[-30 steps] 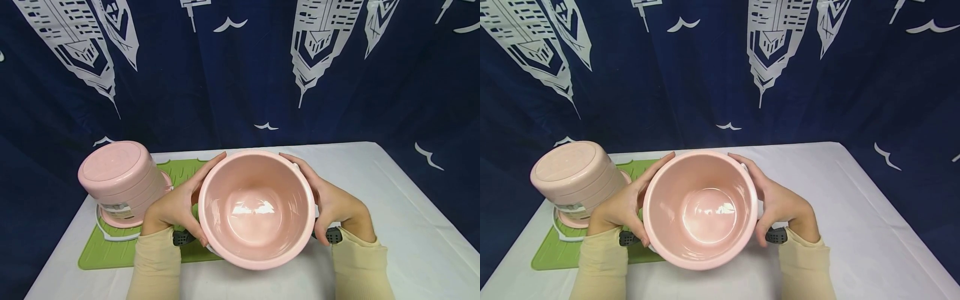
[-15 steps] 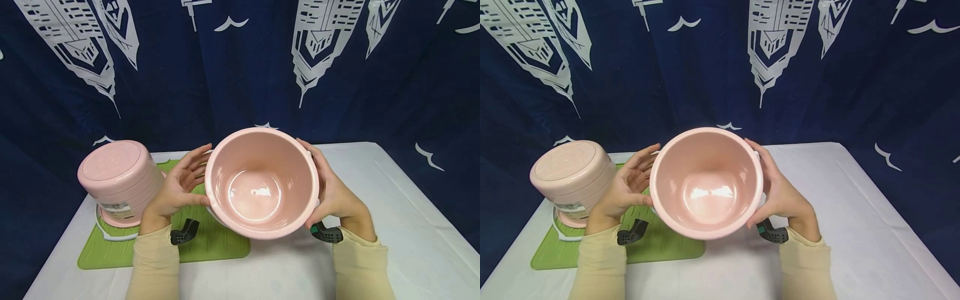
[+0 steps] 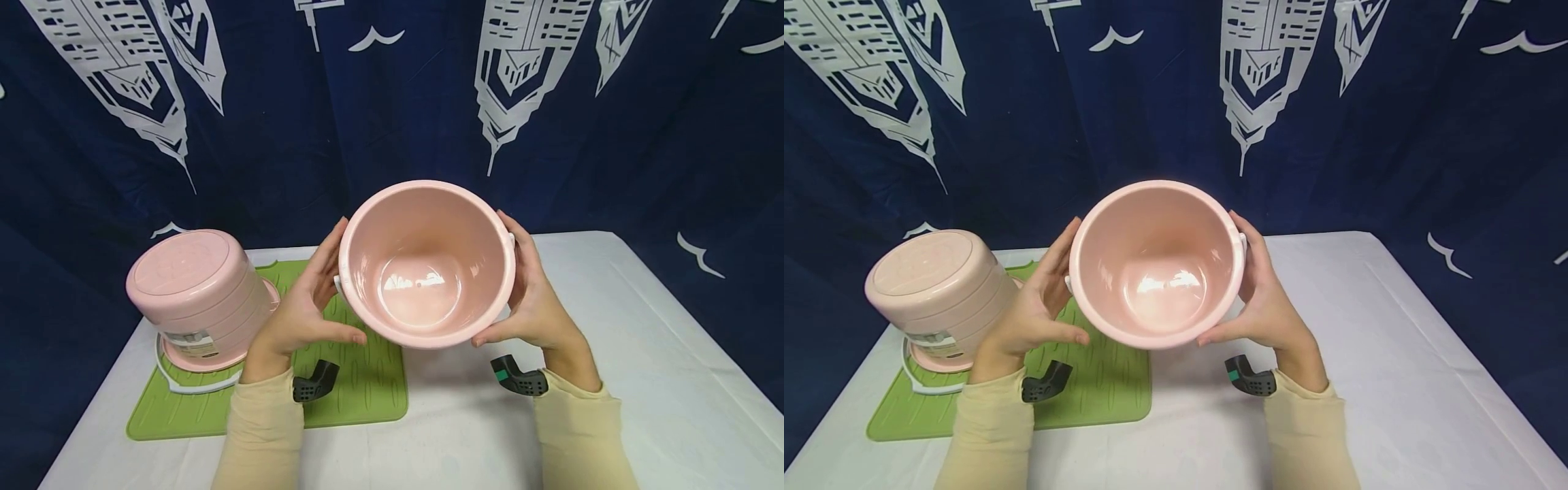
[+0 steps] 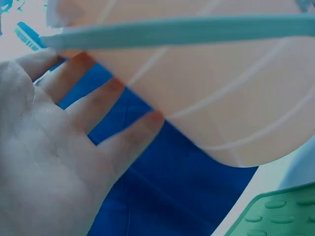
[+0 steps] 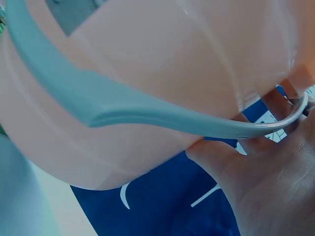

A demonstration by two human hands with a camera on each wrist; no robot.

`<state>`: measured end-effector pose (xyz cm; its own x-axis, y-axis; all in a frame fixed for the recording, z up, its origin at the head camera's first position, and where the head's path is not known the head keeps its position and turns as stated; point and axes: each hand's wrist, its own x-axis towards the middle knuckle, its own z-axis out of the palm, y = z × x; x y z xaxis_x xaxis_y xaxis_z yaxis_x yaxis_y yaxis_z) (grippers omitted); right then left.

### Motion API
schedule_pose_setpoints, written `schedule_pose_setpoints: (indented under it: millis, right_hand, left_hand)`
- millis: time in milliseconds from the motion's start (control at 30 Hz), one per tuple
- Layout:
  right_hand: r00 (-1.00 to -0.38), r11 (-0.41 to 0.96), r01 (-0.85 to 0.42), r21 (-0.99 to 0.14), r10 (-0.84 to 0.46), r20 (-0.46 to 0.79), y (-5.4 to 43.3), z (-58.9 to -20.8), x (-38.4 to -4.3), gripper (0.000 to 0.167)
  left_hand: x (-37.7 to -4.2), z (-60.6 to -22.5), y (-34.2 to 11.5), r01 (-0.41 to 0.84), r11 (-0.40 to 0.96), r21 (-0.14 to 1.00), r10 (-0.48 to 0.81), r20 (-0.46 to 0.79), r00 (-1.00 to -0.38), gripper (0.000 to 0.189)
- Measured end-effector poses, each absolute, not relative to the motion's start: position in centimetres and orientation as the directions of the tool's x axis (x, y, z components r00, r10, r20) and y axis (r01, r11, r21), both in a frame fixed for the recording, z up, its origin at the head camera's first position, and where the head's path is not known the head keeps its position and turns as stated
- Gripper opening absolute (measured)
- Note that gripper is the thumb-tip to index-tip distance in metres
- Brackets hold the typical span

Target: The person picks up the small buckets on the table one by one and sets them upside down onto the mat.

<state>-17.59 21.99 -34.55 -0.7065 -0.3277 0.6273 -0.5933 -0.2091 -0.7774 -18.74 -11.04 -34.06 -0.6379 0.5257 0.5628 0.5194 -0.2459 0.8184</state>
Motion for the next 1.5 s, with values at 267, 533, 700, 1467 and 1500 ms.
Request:
schedule_pose_setpoints:
  millis: [267, 533, 700, 1467, 1500]
  right_hand:
    - [-0.718, -0.141, -0.607, -0.782, -0.324, 0.615, 21.3, -34.5, -17.5, 0.157]
    - [-0.714, -0.110, -0.616, -0.780, -0.342, 0.612, 21.3, -34.6, -17.6, 0.157]
    - [-0.715, -0.082, -0.615, -0.784, -0.363, 0.598, 21.7, -34.5, -17.4, 0.160]
    - [-0.761, 0.000, -0.561, -0.828, -0.392, 0.517, 20.9, -34.5, -17.1, 0.169]
    - [-0.760, 0.006, -0.566, -0.825, -0.392, 0.518, 20.9, -34.5, -17.0, 0.169]
  left_hand:
    - [-18.5, -34.2, -9.8, 0.521, -0.137, 0.842, 0.473, 0.518, -0.713, 0.150]
    - [-18.7, -34.2, -9.7, 0.531, -0.157, 0.833, 0.449, 0.539, -0.713, 0.148]
    - [-18.6, -33.9, -9.6, 0.561, -0.133, 0.817, 0.446, 0.555, -0.702, 0.150]
    - [-17.5, -32.7, -10.2, 0.570, -0.043, 0.821, 0.447, 0.526, -0.724, 0.155]
    - [-17.5, -32.7, -10.2, 0.569, -0.042, 0.821, 0.447, 0.525, -0.724, 0.155]
